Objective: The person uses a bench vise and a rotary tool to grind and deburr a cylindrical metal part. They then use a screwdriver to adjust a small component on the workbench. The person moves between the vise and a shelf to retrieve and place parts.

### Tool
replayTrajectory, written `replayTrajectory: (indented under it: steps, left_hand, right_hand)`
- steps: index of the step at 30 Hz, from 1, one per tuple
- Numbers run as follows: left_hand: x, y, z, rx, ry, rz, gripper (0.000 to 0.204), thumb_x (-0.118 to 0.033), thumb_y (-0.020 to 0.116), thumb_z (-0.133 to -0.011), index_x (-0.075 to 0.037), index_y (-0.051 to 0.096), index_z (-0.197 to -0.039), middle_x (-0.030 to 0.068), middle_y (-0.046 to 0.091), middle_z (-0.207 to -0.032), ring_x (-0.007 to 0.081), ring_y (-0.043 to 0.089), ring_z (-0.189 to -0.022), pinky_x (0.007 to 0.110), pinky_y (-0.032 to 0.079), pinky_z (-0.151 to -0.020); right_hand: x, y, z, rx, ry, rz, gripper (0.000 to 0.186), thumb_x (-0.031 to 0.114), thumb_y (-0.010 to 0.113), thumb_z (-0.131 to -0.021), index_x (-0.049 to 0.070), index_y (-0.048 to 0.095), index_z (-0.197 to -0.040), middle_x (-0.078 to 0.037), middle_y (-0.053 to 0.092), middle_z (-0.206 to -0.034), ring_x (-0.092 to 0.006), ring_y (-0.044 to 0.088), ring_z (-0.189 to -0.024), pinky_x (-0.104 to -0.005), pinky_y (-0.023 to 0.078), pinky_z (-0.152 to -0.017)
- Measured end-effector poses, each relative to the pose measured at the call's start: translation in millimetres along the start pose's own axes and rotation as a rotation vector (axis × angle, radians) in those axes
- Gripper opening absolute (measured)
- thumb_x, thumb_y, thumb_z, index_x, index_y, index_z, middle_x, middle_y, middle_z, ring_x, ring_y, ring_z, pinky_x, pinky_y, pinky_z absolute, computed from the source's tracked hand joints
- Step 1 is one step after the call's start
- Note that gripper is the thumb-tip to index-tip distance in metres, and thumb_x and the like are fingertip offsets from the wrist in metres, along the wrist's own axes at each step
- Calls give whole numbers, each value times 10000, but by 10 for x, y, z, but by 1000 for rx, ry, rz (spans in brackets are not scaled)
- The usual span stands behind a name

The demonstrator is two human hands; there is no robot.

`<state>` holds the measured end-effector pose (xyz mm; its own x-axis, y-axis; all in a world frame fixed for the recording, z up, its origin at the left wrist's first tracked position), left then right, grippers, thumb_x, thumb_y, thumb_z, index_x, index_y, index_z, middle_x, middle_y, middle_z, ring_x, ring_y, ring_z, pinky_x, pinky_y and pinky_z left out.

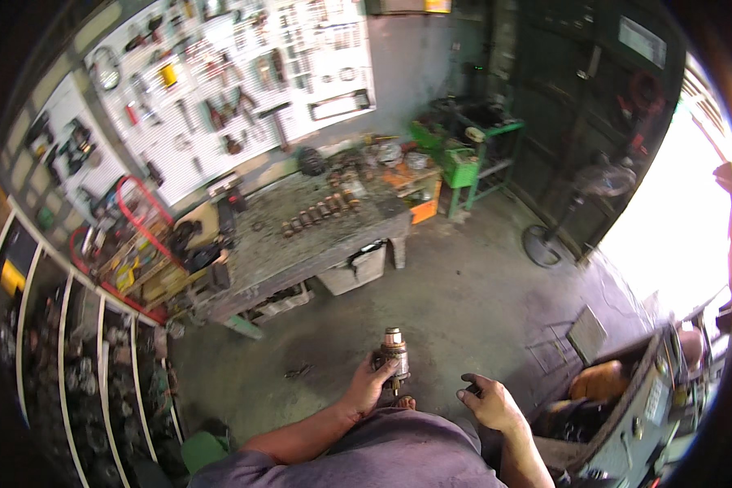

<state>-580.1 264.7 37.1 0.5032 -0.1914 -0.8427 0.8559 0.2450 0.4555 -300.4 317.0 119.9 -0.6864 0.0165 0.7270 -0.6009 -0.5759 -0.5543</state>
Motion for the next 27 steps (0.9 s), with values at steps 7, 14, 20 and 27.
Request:
replayTrajectory:
  steps: [7, 14, 20, 27]
  left_hand:
    - [-335, -1101, 98, -358, 185, 73, 452, -272, 742, -1096, -56, 557, -1449, 118, 707, -1292, 278, 743, -1131, 441, 634, -919]
    - [-499, -1909, -313, -663, 211, 192, 400, -197, 712, -1100, -58, 524, -1425, 120, 699, -1266, 275, 735, -1081, 460, 647, -922]
    - [-800, -2682, -1053, -947, 87, -47, 474, -168, 769, -1064, 34, 488, -1389, 181, 693, -1284, 282, 737, -1086, 451, 647, -966]
    - [-1269, -3751, -1782, -1157, -44, -421, 587, -378, 877, -972, 70, 594, -1223, 200, 751, -1139, 248, 751, -1005, 413, 633, -833]
  right_hand:
    - [429, 725, -1337, 447, -122, 346, 597, 455, 704, -1039, -6, 665, -1415, -301, 726, -1368, -460, 709, -1275, -506, 564, -1084]
    - [-550, 1064, -3079, 602, -74, 687, 709, 525, 687, -1047, 61, 608, -1579, -223, 710, -1477, -427, 674, -1370, -477, 546, -1169]
    - [-1276, 919, -4620, 636, 130, 752, 697, 551, 678, -1059, 79, 633, -1571, -230, 658, -1550, -423, 624, -1438, -482, 513, -1210]
    - [-1775, 773, -5984, 538, 4, 574, 449, 458, 756, -1044, 19, 775, -1137, -162, 780, -932, -304, 735, -835, -480, 582, -764]
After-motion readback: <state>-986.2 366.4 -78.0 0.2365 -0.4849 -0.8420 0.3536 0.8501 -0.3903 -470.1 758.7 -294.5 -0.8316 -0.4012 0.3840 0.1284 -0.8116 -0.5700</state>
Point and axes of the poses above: each hand's wrist, its own z-axis away from the middle knuckle, its own y-axis out of the palm, x = y × z, the point moved 7 cm from there along -z, towards the middle knuckle
